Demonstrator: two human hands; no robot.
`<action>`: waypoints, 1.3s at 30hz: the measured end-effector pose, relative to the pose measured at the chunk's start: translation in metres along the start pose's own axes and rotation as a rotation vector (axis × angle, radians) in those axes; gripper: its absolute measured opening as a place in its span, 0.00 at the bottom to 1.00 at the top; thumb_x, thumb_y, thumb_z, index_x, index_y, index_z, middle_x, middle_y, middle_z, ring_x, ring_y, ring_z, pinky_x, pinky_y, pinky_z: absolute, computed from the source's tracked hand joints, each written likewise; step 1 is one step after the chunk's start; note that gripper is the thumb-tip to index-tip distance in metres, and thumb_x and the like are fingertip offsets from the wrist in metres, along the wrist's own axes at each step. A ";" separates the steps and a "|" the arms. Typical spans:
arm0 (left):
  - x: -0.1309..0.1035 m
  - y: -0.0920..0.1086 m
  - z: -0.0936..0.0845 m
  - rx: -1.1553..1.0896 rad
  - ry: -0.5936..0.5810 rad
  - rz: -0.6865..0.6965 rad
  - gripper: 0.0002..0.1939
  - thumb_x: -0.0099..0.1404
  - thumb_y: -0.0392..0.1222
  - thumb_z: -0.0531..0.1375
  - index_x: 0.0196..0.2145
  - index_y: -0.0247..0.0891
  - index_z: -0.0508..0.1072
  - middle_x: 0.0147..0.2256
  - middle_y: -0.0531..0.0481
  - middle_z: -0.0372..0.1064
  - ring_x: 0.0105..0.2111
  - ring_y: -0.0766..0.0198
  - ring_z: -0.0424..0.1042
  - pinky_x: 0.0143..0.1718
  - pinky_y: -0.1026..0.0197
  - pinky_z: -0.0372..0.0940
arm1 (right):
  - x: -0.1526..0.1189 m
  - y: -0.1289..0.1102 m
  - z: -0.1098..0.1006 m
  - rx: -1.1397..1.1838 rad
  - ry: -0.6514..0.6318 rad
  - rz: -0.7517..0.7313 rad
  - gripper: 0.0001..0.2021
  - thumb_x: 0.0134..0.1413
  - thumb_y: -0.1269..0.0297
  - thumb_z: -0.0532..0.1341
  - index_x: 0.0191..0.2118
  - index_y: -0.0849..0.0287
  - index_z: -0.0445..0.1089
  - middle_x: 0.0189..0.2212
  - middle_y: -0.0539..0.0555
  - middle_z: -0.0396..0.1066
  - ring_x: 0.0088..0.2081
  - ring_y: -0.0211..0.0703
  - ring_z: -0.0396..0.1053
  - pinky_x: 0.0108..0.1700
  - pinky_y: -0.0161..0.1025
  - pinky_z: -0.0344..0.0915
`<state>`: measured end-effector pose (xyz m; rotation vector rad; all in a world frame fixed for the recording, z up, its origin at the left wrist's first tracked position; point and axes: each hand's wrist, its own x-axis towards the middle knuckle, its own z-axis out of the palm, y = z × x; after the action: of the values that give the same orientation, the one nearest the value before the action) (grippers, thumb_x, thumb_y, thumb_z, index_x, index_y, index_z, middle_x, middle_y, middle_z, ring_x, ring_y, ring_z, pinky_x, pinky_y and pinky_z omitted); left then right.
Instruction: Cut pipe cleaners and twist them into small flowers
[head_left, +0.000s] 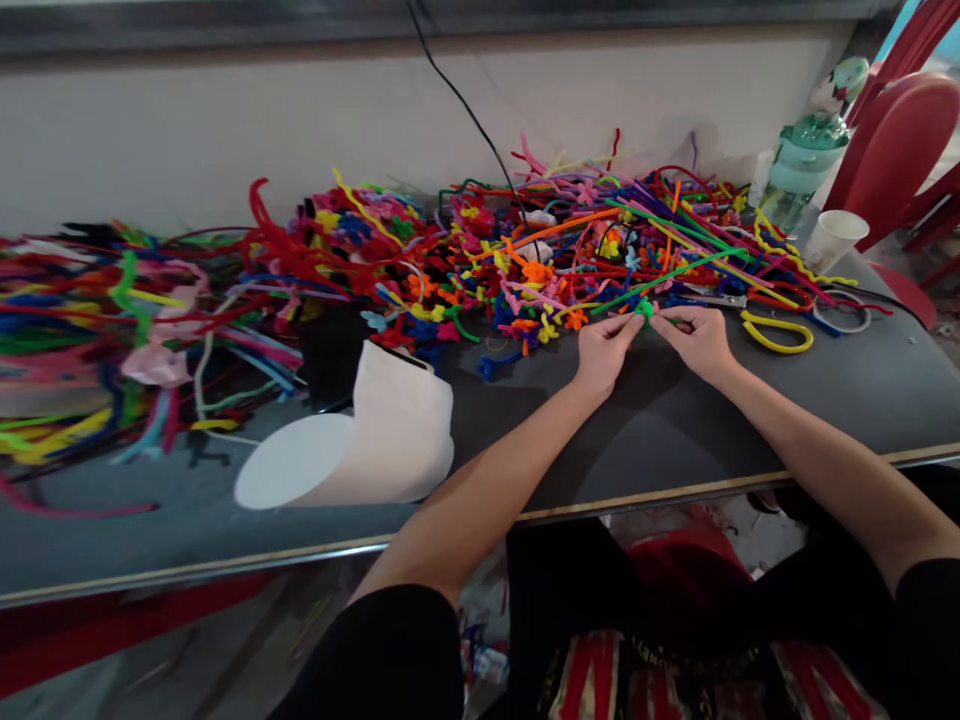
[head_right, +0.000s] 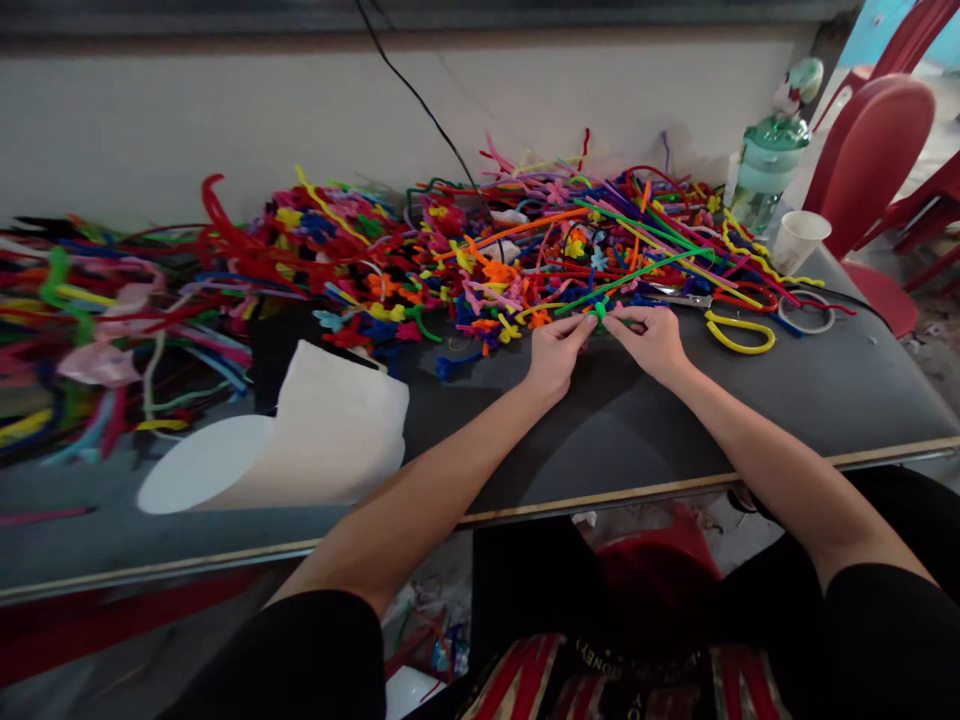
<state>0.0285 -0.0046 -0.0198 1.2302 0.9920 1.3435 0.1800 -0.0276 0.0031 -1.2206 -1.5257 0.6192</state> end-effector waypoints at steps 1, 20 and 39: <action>0.000 0.000 -0.001 0.035 -0.022 0.034 0.21 0.54 0.59 0.68 0.33 0.37 0.82 0.19 0.54 0.67 0.20 0.71 0.59 0.24 0.65 0.58 | 0.002 0.001 0.000 0.054 0.003 0.065 0.17 0.48 0.51 0.66 0.32 0.63 0.79 0.22 0.50 0.69 0.22 0.32 0.58 0.26 0.34 0.55; 0.012 0.011 -0.027 0.651 -0.228 1.119 0.11 0.71 0.39 0.57 0.43 0.41 0.79 0.36 0.48 0.79 0.35 0.65 0.76 0.39 0.61 0.68 | 0.016 -0.006 -0.020 0.449 -0.642 0.274 0.13 0.47 0.56 0.65 0.28 0.63 0.69 0.23 0.48 0.65 0.21 0.28 0.55 0.24 0.33 0.49; 0.011 0.016 -0.038 1.008 -0.356 1.287 0.12 0.72 0.36 0.54 0.48 0.40 0.74 0.39 0.48 0.77 0.42 0.63 0.75 0.45 0.60 0.70 | 0.025 0.000 -0.039 -0.058 -0.760 -0.013 0.17 0.53 0.51 0.59 0.35 0.63 0.74 0.31 0.53 0.72 0.34 0.40 0.66 0.41 0.39 0.60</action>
<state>-0.0113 0.0066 -0.0074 3.0886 0.5307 1.3815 0.2172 -0.0125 0.0253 -1.0633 -2.1798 1.1188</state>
